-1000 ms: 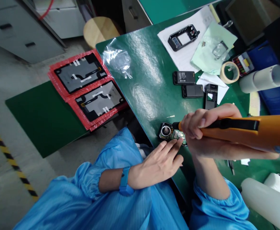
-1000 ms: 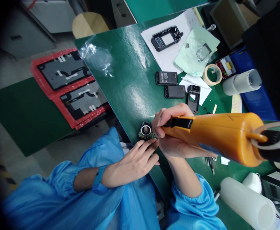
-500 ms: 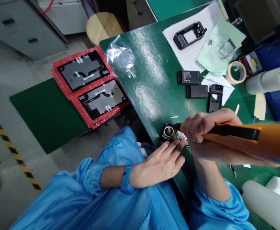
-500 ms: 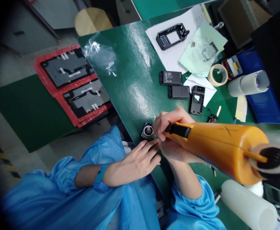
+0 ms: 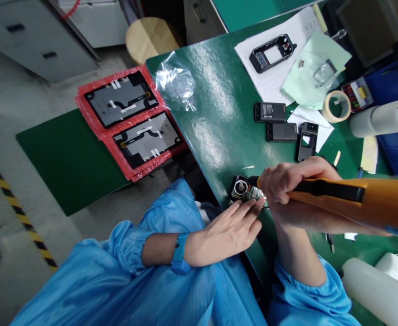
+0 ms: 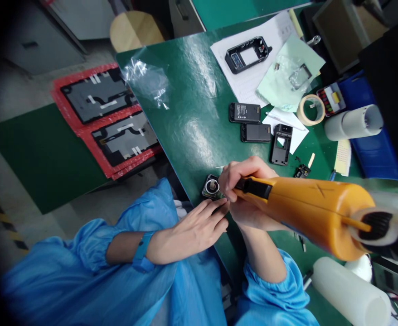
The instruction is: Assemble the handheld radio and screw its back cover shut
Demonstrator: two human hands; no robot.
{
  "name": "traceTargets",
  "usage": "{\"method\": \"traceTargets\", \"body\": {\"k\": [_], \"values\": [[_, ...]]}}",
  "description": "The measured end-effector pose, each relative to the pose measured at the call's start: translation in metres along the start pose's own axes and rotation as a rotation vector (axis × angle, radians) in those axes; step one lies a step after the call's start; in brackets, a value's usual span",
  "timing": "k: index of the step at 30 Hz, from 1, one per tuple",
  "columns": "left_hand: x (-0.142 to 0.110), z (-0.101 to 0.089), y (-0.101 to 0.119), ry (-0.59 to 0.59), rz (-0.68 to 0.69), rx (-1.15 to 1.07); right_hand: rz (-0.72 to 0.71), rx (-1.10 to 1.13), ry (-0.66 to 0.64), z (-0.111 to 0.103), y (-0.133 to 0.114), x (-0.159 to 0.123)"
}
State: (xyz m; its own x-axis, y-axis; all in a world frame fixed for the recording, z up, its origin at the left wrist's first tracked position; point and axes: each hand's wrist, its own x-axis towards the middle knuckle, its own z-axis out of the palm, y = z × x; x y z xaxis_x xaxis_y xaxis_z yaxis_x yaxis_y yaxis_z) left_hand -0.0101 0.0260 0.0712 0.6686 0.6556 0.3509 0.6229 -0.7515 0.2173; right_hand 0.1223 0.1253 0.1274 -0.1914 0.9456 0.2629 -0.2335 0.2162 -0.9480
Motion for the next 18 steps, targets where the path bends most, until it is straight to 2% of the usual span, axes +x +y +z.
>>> {"method": "traceTargets", "body": {"k": [4, 8, 12, 18], "values": [[0.000, -0.003, 0.000, -0.046, 0.006, 0.031, -0.003, 0.027, 0.039, 0.003, -0.001, 0.001], [0.001, -0.005, 0.000, -0.056, 0.011, 0.041, -0.006, 0.066, 0.018, 0.001, 0.002, 0.003], [0.002, -0.007, -0.001, -0.049, 0.011, 0.045, -0.005, 0.112, -0.086, -0.006, 0.004, 0.006], [0.004, -0.010, -0.003, -0.053, 0.022, 0.034, 0.007, 0.146, -0.132, -0.013, -0.003, 0.006]]}}
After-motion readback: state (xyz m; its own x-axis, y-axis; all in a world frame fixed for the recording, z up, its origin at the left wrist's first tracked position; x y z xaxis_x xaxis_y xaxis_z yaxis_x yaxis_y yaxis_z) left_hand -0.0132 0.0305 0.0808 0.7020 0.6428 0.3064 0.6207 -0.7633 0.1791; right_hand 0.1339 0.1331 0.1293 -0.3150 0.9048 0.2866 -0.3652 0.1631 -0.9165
